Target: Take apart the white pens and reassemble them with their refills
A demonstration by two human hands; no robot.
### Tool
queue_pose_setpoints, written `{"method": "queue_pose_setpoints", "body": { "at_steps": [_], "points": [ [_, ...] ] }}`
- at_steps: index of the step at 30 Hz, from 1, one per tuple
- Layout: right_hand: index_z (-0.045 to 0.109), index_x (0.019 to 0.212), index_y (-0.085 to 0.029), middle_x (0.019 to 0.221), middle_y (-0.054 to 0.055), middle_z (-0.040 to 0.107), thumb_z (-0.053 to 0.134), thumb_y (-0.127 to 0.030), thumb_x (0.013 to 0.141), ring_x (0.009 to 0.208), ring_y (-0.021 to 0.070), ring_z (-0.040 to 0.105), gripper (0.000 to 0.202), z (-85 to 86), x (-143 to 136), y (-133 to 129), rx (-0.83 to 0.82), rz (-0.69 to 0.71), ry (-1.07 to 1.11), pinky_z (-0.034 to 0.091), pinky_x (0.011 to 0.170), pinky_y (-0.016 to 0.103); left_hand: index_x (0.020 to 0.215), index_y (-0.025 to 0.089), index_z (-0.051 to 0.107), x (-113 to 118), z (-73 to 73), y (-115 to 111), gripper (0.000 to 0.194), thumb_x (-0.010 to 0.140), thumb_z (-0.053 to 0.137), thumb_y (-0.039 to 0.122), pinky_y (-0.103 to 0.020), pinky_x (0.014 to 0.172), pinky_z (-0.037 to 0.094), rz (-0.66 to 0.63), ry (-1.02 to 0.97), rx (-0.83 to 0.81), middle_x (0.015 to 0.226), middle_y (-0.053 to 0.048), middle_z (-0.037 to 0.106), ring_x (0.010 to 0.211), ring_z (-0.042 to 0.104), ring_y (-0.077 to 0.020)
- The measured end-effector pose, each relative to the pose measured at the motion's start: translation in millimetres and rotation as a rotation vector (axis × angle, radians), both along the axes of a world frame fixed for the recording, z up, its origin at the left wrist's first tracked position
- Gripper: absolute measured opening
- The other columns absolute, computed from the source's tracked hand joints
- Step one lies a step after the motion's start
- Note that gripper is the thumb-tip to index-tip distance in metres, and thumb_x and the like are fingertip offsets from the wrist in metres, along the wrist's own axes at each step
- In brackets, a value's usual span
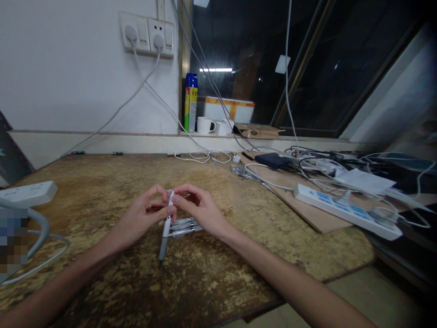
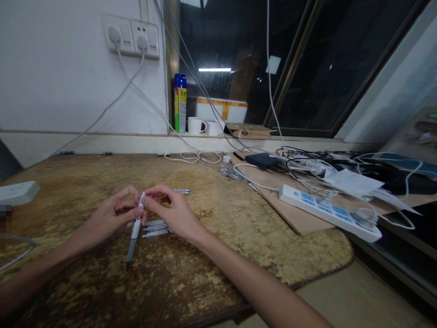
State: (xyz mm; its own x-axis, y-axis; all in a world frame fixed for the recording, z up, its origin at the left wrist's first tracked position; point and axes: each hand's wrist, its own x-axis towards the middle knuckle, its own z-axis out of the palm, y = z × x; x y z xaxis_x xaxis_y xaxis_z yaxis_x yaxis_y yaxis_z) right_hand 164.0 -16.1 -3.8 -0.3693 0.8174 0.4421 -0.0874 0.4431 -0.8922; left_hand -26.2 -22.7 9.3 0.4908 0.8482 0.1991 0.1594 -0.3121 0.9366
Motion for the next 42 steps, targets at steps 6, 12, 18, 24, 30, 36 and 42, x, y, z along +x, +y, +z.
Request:
{"method": "queue_pose_setpoints", "body": {
  "at_steps": [6, 12, 18, 24, 30, 36, 42],
  "points": [
    [0.065, 0.100, -0.025, 0.100, 0.003, 0.066, 0.064, -0.039, 0.092, 0.099, 0.0190, 0.061, 0.017, 11.1, 5.4, 1.0, -0.138, -0.025, 0.292, 0.048, 0.097, 0.038, 0.103, 0.021, 0.058, 0.2, -3.7, 5.6, 0.026, 0.099, 0.054, 0.046, -0.031, 0.084, 0.051, 0.073, -0.085, 0.052, 0.089, -0.001, 0.071, 0.085, 0.067, -0.0177],
    [0.058, 0.095, -0.023, 0.074, -0.002, 0.050, 0.054, -0.027, 0.096, 0.065, 0.0119, 0.048, 0.005, 27.1, 24.0, 9.8, -0.410, 0.124, 0.729, 0.048, 0.068, 0.025, 0.104, 0.018, 0.063, -5.3, -7.7, 13.1, 0.034, 0.100, 0.051, 0.049, -0.030, 0.079, 0.049, 0.166, -0.121, 0.059, 0.098, -0.005, 0.071, 0.082, 0.062, -0.0171],
    [0.055, 0.084, -0.021, 0.065, -0.003, 0.026, 0.040, -0.035, 0.101, 0.056, 0.0128, 0.029, 0.027, 32.3, 41.8, 16.0, -0.458, 0.159, 0.829, 0.038, 0.055, 0.023, 0.103, 0.017, 0.063, -6.6, -8.8, 14.0, 0.035, 0.101, 0.049, 0.049, -0.031, 0.077, 0.048, 0.168, -0.103, 0.032, 0.095, -0.005, 0.071, 0.080, 0.062, -0.0170],
    [0.050, 0.079, -0.021, 0.066, -0.004, 0.020, 0.040, -0.028, 0.099, 0.056, 0.0137, 0.023, 0.024, 33.4, 45.6, 15.1, -0.422, 0.190, 0.836, 0.035, 0.055, 0.023, 0.103, 0.017, 0.063, -4.1, -6.3, 11.8, 0.032, 0.100, 0.050, 0.047, -0.031, 0.076, 0.048, 0.167, -0.083, 0.038, 0.093, -0.005, 0.070, 0.078, 0.061, -0.0170],
    [0.055, 0.086, -0.020, 0.068, -0.004, 0.021, 0.041, -0.038, 0.100, 0.057, 0.0139, 0.025, 0.026, 36.2, 47.7, 14.0, -0.400, 0.168, 0.840, 0.036, 0.057, 0.024, 0.104, 0.018, 0.062, -6.0, -8.1, 13.9, 0.032, 0.100, 0.049, 0.048, -0.032, 0.075, 0.049, 0.164, -0.075, 0.047, 0.093, -0.004, 0.070, 0.078, 0.061, -0.0173],
    [0.053, 0.083, -0.022, 0.067, -0.004, 0.022, 0.041, -0.030, 0.097, 0.057, 0.0143, 0.024, 0.021, 36.3, 49.4, 14.4, -0.364, 0.113, 0.816, 0.035, 0.056, 0.025, 0.104, 0.019, 0.062, -11.7, -14.5, 21.1, 0.029, 0.101, 0.048, 0.044, -0.030, 0.074, 0.047, 0.189, 0.012, 0.108, 0.092, -0.003, 0.070, 0.077, 0.059, -0.0165],
    [0.055, 0.084, -0.022, 0.067, -0.004, 0.023, 0.042, -0.034, 0.098, 0.057, 0.0141, 0.024, 0.022, 40.1, 49.8, 14.0, -0.345, 0.047, 0.817, 0.035, 0.057, 0.025, 0.101, 0.019, 0.062, -14.9, -19.2, 24.5, 0.027, 0.101, 0.047, 0.042, -0.030, 0.072, 0.045, 0.208, 0.113, 0.144, 0.088, -0.003, 0.069, 0.074, 0.056, -0.0170]
  ]
}}
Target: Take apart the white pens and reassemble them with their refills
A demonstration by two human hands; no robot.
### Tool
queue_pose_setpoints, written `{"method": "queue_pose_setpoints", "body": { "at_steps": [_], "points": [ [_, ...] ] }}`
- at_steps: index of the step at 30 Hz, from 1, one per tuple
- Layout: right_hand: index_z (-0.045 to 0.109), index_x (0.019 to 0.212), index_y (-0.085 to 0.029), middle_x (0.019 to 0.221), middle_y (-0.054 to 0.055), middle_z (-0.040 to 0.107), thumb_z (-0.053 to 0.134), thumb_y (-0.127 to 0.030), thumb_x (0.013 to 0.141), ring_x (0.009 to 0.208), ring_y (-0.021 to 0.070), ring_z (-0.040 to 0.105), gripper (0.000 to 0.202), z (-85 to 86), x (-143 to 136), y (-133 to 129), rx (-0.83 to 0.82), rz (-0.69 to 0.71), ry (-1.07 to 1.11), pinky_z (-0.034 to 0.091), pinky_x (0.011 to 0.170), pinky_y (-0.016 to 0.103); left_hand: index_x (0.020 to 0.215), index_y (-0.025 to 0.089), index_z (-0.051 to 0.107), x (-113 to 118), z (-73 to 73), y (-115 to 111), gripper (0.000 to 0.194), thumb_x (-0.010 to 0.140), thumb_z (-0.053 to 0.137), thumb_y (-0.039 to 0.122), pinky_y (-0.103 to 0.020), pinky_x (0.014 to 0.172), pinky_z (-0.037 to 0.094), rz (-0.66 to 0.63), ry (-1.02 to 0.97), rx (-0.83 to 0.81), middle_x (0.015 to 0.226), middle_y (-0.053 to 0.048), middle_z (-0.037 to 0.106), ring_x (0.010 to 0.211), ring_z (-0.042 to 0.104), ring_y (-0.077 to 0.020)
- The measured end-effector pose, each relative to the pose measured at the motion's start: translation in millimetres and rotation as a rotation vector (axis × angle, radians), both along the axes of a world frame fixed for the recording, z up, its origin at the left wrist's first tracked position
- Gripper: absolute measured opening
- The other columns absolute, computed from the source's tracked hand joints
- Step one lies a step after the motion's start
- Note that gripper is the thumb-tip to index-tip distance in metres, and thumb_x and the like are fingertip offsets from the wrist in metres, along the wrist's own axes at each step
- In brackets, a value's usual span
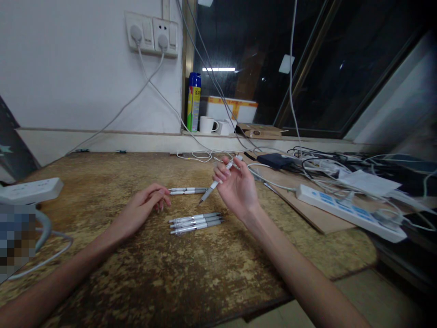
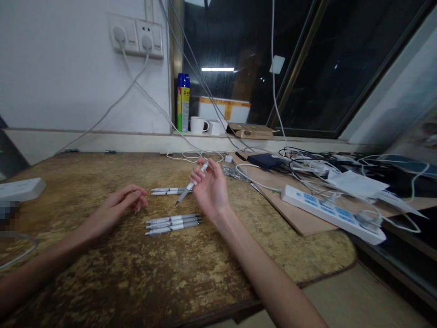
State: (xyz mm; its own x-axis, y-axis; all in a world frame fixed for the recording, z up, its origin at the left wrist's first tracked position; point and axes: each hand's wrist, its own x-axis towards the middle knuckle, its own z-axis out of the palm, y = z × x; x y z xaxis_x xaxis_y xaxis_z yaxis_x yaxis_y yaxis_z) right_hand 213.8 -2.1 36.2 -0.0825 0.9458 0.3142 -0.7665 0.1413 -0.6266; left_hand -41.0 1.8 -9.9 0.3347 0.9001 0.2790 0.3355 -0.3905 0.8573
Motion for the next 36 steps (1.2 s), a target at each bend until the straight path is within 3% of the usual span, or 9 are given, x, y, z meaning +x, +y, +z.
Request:
{"method": "queue_pose_setpoints", "body": {
  "at_steps": [5, 10, 15, 19, 27, 31, 36],
  "points": [
    [0.054, 0.084, -0.022, 0.066, -0.004, 0.024, 0.045, -0.029, 0.095, 0.056, 0.0141, 0.025, 0.016, -0.2, 5.2, 4.1, 0.002, -0.017, -0.029, 0.037, 0.058, 0.025, 0.103, 0.020, 0.061, 0.4, -0.6, -1.1, 0.028, 0.102, 0.044, 0.042, -0.031, 0.072, 0.044, -0.035, 0.042, -0.017, 0.088, -0.003, 0.070, 0.076, 0.057, -0.0179],
    [0.056, 0.087, -0.022, 0.067, -0.004, 0.025, 0.045, -0.039, 0.097, 0.058, 0.0139, 0.028, 0.023, -1.8, 8.7, 6.0, 0.029, 0.007, -0.022, 0.038, 0.058, 0.024, 0.103, 0.020, 0.061, -0.2, -0.8, -0.5, 0.030, 0.101, 0.043, 0.043, -0.031, 0.072, 0.044, -0.039, 0.048, -0.020, 0.088, -0.004, 0.069, 0.076, 0.058, -0.0186],
    [0.053, 0.084, -0.023, 0.067, -0.003, 0.024, 0.043, -0.032, 0.095, 0.057, 0.0152, 0.027, 0.017, -0.7, 8.7, 5.4, 0.027, -0.056, -0.108, 0.038, 0.058, 0.026, 0.104, 0.020, 0.062, -0.1, -0.4, -1.8, 0.030, 0.101, 0.044, 0.044, -0.031, 0.073, 0.044, -0.047, 0.040, -0.024, 0.089, -0.004, 0.070, 0.077, 0.058, -0.0187],
    [0.052, 0.083, -0.024, 0.067, -0.003, 0.023, 0.044, -0.035, 0.095, 0.057, 0.0156, 0.026, 0.019, 0.1, 9.0, 5.5, 0.022, -0.090, -0.146, 0.039, 0.059, 0.026, 0.104, 0.020, 0.062, 0.2, -0.1, -2.4, 0.030, 0.101, 0.044, 0.044, -0.030, 0.073, 0.045, -0.053, 0.039, -0.027, 0.088, -0.004, 0.070, 0.077, 0.059, -0.0188],
    [0.049, 0.075, -0.023, 0.065, -0.003, 0.019, 0.040, -0.034, 0.094, 0.057, 0.0159, 0.022, 0.024, 3.7, 11.6, -2.1, 0.107, -0.069, -0.100, 0.036, 0.056, 0.025, 0.103, 0.020, 0.062, 1.9, 2.3, -4.1, 0.029, 0.102, 0.043, 0.042, -0.030, 0.071, 0.044, -0.055, 0.049, -0.029, 0.088, -0.003, 0.069, 0.075, 0.058, -0.0186],
    [0.053, 0.082, -0.023, 0.067, -0.003, 0.024, 0.040, -0.039, 0.095, 0.058, 0.0159, 0.026, 0.025, 4.8, 8.8, -3.8, 0.105, -0.073, -0.175, 0.036, 0.057, 0.027, 0.104, 0.020, 0.062, 2.7, 3.2, -4.9, 0.029, 0.101, 0.043, 0.043, -0.031, 0.072, 0.045, -0.059, 0.051, -0.026, 0.088, -0.004, 0.069, 0.076, 0.058, -0.0191],
    [0.056, 0.088, -0.024, 0.071, -0.001, 0.040, 0.054, -0.026, 0.088, 0.066, 0.0157, 0.039, 0.003, -1.0, -0.6, -1.1, 0.168, -0.108, -0.293, 0.040, 0.066, 0.028, 0.107, 0.020, 0.062, 4.5, 4.3, -6.5, 0.029, 0.101, 0.045, 0.042, -0.031, 0.074, 0.045, -0.083, 0.044, -0.018, 0.089, -0.004, 0.070, 0.077, 0.058, -0.0187]
  ]
}}
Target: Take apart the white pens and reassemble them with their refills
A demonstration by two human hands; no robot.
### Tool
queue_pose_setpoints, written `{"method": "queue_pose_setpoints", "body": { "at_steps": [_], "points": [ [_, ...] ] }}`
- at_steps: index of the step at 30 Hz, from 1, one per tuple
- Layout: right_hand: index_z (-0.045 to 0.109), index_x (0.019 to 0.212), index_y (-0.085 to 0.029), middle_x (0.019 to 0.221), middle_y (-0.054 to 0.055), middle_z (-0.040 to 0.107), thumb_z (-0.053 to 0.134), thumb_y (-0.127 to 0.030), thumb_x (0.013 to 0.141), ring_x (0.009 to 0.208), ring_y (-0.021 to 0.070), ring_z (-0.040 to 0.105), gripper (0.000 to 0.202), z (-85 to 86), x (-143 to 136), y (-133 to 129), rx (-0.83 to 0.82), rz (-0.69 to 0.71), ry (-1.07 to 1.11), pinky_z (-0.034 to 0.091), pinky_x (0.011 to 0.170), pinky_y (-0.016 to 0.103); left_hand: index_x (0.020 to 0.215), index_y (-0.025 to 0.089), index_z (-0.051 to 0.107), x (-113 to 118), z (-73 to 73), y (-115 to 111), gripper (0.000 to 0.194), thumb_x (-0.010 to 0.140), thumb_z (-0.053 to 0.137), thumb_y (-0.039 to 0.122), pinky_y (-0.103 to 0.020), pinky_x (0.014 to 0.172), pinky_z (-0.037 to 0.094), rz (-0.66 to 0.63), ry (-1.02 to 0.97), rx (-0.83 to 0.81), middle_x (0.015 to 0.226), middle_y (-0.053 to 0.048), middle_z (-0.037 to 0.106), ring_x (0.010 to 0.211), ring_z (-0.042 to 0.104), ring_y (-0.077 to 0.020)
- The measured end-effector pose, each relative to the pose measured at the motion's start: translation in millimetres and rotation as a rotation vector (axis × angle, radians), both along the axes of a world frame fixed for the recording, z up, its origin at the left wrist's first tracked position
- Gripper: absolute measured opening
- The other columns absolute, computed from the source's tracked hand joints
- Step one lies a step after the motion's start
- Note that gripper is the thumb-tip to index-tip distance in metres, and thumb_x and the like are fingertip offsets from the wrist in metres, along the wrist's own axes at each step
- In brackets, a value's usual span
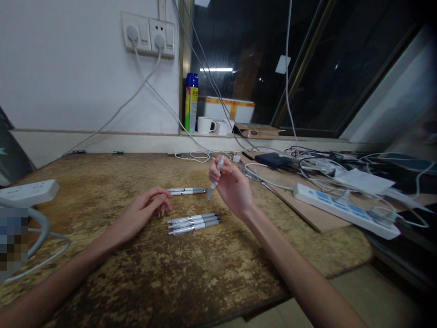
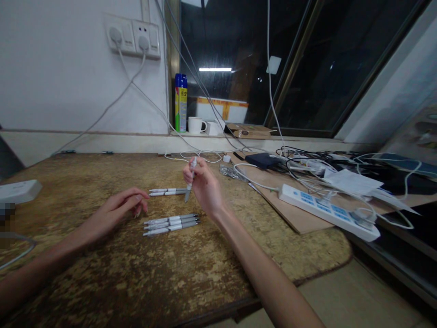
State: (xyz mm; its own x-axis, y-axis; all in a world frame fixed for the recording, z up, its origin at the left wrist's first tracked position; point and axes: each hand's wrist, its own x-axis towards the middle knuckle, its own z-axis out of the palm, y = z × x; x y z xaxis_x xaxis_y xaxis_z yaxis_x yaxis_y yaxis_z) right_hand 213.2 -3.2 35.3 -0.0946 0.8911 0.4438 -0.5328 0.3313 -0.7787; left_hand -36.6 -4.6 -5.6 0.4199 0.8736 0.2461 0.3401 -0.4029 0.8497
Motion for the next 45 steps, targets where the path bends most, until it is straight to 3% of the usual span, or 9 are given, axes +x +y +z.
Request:
{"method": "queue_pose_setpoints", "body": {
  "at_steps": [5, 12, 17, 21, 24, 33, 42, 45],
  "points": [
    [0.062, 0.110, -0.027, 0.092, 0.002, 0.061, 0.065, -0.029, 0.090, 0.080, 0.0166, 0.053, 0.020, -8.8, -3.6, 3.5, 0.136, -0.068, -0.286, 0.045, 0.075, 0.031, 0.111, 0.022, 0.060, 1.5, 2.8, -3.9, 0.025, 0.100, 0.048, 0.040, -0.031, 0.075, 0.046, -0.010, -0.027, 0.006, 0.090, -0.004, 0.069, 0.078, 0.059, -0.0186],
    [0.064, 0.105, -0.022, 0.091, 0.004, 0.070, 0.067, -0.036, 0.091, 0.075, 0.0161, 0.062, 0.019, -27.7, -7.0, 1.6, 0.173, 0.118, -0.669, 0.047, 0.070, 0.030, 0.132, 0.028, 0.048, 7.9, 8.7, -14.9, 0.041, 0.095, 0.062, 0.038, -0.037, 0.092, 0.049, -0.074, -0.134, -0.017, 0.111, -0.006, 0.069, 0.104, 0.065, -0.0225],
    [0.067, 0.104, -0.023, 0.090, 0.003, 0.070, 0.064, -0.040, 0.093, 0.077, 0.0163, 0.064, 0.021, -28.5, -10.9, -6.8, 0.267, 0.240, -0.842, 0.049, 0.071, 0.030, 0.109, 0.024, 0.060, 10.6, 9.1, -19.0, 0.023, 0.092, 0.066, 0.038, -0.035, 0.089, 0.050, -0.065, -0.055, 0.076, 0.104, -0.003, 0.068, 0.100, 0.065, -0.0223],
    [0.065, 0.107, -0.022, 0.082, 0.002, 0.069, 0.055, -0.043, 0.098, 0.070, 0.0154, 0.062, 0.025, -28.1, -2.1, -2.6, 0.205, 0.141, -0.951, 0.046, 0.065, 0.028, 0.099, 0.022, 0.061, 5.7, 8.1, -13.3, 0.021, 0.094, 0.061, 0.042, -0.033, 0.082, 0.049, 0.028, 0.036, 0.117, 0.094, -0.002, 0.068, 0.090, 0.064, -0.0215],
    [0.066, 0.098, -0.019, 0.076, 0.002, 0.067, 0.054, -0.041, 0.098, 0.067, 0.0148, 0.060, 0.025, -31.1, 10.6, 5.3, 0.186, 0.030, -1.071, 0.043, 0.062, 0.027, 0.097, 0.021, 0.062, 1.0, 3.9, -7.4, 0.024, 0.094, 0.060, 0.045, -0.033, 0.077, 0.047, 0.058, 0.085, 0.103, 0.089, -0.003, 0.069, 0.084, 0.063, -0.0219],
    [0.071, 0.090, -0.016, 0.081, 0.004, 0.070, 0.063, -0.034, 0.093, 0.067, 0.0136, 0.058, 0.019, -48.4, 26.9, 21.8, 0.260, 0.136, -1.288, 0.042, 0.060, 0.026, 0.094, 0.022, 0.068, -2.8, -11.4, -1.9, 0.032, 0.094, 0.058, 0.053, -0.026, 0.063, 0.037, -0.028, 0.359, 0.156, 0.080, -0.001, 0.064, 0.072, 0.055, -0.0193],
    [0.071, 0.094, -0.016, 0.084, 0.004, 0.070, 0.063, -0.033, 0.093, 0.070, 0.0141, 0.059, 0.019, -46.8, 29.6, 24.6, 0.238, 0.167, -1.286, 0.044, 0.064, 0.025, 0.095, 0.021, 0.070, -3.5, -9.3, -0.8, 0.035, 0.096, 0.054, 0.052, -0.028, 0.071, 0.041, -0.082, 0.392, 0.210, 0.089, -0.003, 0.067, 0.081, 0.058, -0.0208],
    [0.069, 0.096, -0.016, 0.088, 0.005, 0.069, 0.059, -0.031, 0.095, 0.075, 0.0155, 0.060, 0.018, -49.3, 29.9, 27.2, 0.292, -0.017, -1.312, 0.044, 0.068, 0.027, 0.095, 0.021, 0.069, -2.1, -5.5, -3.2, 0.035, 0.097, 0.051, 0.052, -0.029, 0.075, 0.042, -0.083, 0.411, 0.201, 0.092, -0.003, 0.068, 0.084, 0.060, -0.0215]
  ]
}}
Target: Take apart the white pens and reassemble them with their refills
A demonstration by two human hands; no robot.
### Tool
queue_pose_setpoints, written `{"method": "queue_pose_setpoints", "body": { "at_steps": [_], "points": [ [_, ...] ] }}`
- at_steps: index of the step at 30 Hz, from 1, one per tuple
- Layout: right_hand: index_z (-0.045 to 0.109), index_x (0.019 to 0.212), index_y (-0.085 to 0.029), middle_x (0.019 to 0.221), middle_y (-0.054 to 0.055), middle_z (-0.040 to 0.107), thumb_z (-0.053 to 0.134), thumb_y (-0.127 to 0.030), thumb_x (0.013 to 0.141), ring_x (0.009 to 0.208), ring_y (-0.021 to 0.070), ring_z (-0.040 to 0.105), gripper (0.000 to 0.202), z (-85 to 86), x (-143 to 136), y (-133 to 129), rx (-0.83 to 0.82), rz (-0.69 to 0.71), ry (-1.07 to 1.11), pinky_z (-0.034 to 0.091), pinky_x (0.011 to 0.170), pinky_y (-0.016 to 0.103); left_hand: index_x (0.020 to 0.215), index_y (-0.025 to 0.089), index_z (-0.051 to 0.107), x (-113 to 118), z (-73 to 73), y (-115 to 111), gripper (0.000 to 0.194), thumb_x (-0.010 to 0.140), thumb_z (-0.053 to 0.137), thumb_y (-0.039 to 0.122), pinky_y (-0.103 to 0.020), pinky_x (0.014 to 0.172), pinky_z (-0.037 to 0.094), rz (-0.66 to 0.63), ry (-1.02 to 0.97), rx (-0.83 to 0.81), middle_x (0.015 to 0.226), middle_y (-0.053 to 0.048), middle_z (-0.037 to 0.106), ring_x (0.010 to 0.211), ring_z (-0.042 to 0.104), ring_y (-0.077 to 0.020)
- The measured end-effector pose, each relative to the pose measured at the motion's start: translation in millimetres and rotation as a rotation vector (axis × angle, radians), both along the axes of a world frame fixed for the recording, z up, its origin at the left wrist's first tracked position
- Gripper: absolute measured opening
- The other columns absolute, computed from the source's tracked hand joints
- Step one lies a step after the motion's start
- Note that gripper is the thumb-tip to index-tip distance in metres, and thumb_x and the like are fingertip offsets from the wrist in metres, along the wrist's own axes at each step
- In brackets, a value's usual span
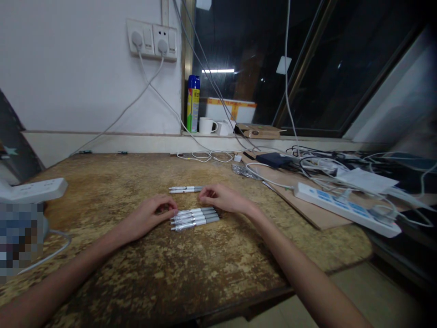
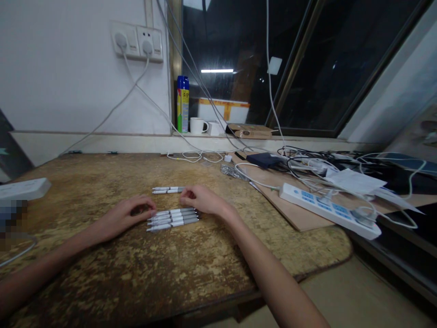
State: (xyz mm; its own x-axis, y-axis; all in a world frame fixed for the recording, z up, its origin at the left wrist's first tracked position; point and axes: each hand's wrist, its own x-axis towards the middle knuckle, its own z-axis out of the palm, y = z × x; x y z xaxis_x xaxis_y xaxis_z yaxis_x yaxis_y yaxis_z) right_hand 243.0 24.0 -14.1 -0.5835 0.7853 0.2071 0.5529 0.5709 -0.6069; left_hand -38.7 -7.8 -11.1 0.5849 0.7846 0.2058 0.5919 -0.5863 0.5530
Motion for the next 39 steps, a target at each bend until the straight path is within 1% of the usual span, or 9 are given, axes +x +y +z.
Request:
{"method": "queue_pose_setpoints", "body": {
  "at_steps": [3, 6, 16, 20, 22, 26, 29, 35, 39],
  "points": [
    [0.067, 0.099, -0.016, 0.099, 0.008, 0.066, 0.058, -0.022, 0.095, 0.092, 0.0194, 0.059, 0.012, -7.0, 0.1, 4.8, 0.249, -0.144, -0.020, 0.045, 0.084, 0.032, 0.095, 0.021, 0.068, 1.7, 2.4, -1.1, 0.036, 0.100, 0.047, 0.049, -0.032, 0.082, 0.044, 0.009, 0.004, -0.012, 0.095, -0.004, 0.069, 0.090, 0.061, -0.0226],
    [0.065, 0.102, -0.017, 0.104, 0.009, 0.064, 0.058, -0.017, 0.094, 0.104, 0.0222, 0.056, 0.010, -15.3, 0.1, 9.7, 0.351, -0.189, -0.062, 0.042, 0.094, 0.035, 0.095, 0.021, 0.068, 2.0, 2.6, 0.3, 0.036, 0.101, 0.045, 0.048, -0.033, 0.085, 0.044, 0.031, -0.010, -0.013, 0.097, -0.004, 0.069, 0.092, 0.061, -0.0233],
    [0.066, 0.097, -0.016, 0.097, 0.008, 0.064, 0.063, -0.025, 0.095, 0.097, 0.0205, 0.056, 0.010, -29.1, -0.5, 22.9, 0.363, -0.170, -0.079, 0.044, 0.088, 0.033, 0.104, 0.021, 0.067, -4.2, -7.6, 9.6, 0.031, 0.099, 0.046, 0.044, -0.034, 0.080, 0.045, 0.126, 0.003, 0.121, 0.100, -0.005, 0.068, 0.089, 0.060, -0.0236],
    [0.067, 0.096, -0.015, 0.095, 0.008, 0.065, 0.064, -0.026, 0.095, 0.094, 0.0194, 0.057, 0.011, -21.7, -2.4, 20.6, 0.375, -0.090, -0.007, 0.044, 0.086, 0.032, 0.108, 0.021, 0.066, 1.1, -2.6, 11.1, 0.029, 0.097, 0.051, 0.043, -0.042, 0.099, 0.040, 0.179, -0.001, 0.363, 0.114, -0.006, 0.064, 0.109, 0.055, -0.0271],
    [0.068, 0.098, -0.015, 0.096, 0.007, 0.065, 0.063, -0.025, 0.096, 0.092, 0.0185, 0.058, 0.011, -13.7, -4.8, 15.6, 0.357, -0.059, 0.058, 0.044, 0.085, 0.031, 0.112, 0.022, 0.066, 7.6, 1.8, 13.2, 0.032, 0.094, 0.055, 0.046, -0.045, 0.105, 0.037, 0.183, -0.017, 0.426, 0.122, -0.007, 0.062, 0.117, 0.051, -0.0284],
    [0.068, 0.100, -0.016, 0.097, 0.006, 0.066, 0.062, -0.024, 0.096, 0.087, 0.0166, 0.059, 0.010, 0.8, -8.0, 4.8, 0.307, -0.050, 0.164, 0.045, 0.080, 0.030, 0.117, 0.022, 0.065, 21.8, 6.2, 22.1, 0.038, 0.094, 0.055, 0.051, -0.040, 0.094, 0.047, 0.111, -0.104, 0.190, 0.118, -0.007, 0.066, 0.107, 0.060, -0.0263],
    [0.067, 0.100, -0.015, 0.096, 0.006, 0.066, 0.062, -0.024, 0.096, 0.086, 0.0159, 0.060, 0.011, 3.2, -7.9, 2.1, 0.298, -0.047, 0.202, 0.045, 0.079, 0.028, 0.113, 0.020, 0.067, 26.1, 5.7, 28.9, 0.039, 0.095, 0.053, 0.051, -0.037, 0.087, 0.051, 0.102, -0.190, 0.057, 0.111, -0.008, 0.071, 0.099, 0.065, -0.0255],
    [0.068, 0.097, -0.015, 0.093, 0.005, 0.067, 0.062, -0.021, 0.095, 0.083, 0.0153, 0.059, 0.009, -4.1, -11.2, 3.7, 0.277, -0.050, 0.231, 0.043, 0.075, 0.027, 0.106, 0.022, 0.071, 21.9, 6.9, 24.2, 0.034, 0.097, 0.052, 0.049, -0.036, 0.091, 0.049, 0.085, -0.187, 0.119, 0.107, -0.006, 0.074, 0.099, 0.066, -0.0257],
    [0.067, 0.098, -0.016, 0.095, 0.006, 0.067, 0.059, -0.025, 0.097, 0.085, 0.0160, 0.059, 0.012, -1.7, -15.8, 0.1, 0.235, -0.078, 0.268, 0.043, 0.077, 0.028, 0.106, 0.022, 0.071, 23.1, 10.4, 16.3, 0.031, 0.098, 0.051, 0.045, -0.035, 0.090, 0.048, 0.110, -0.203, 0.171, 0.108, -0.005, 0.074, 0.100, 0.066, -0.0251]
  ]
}}
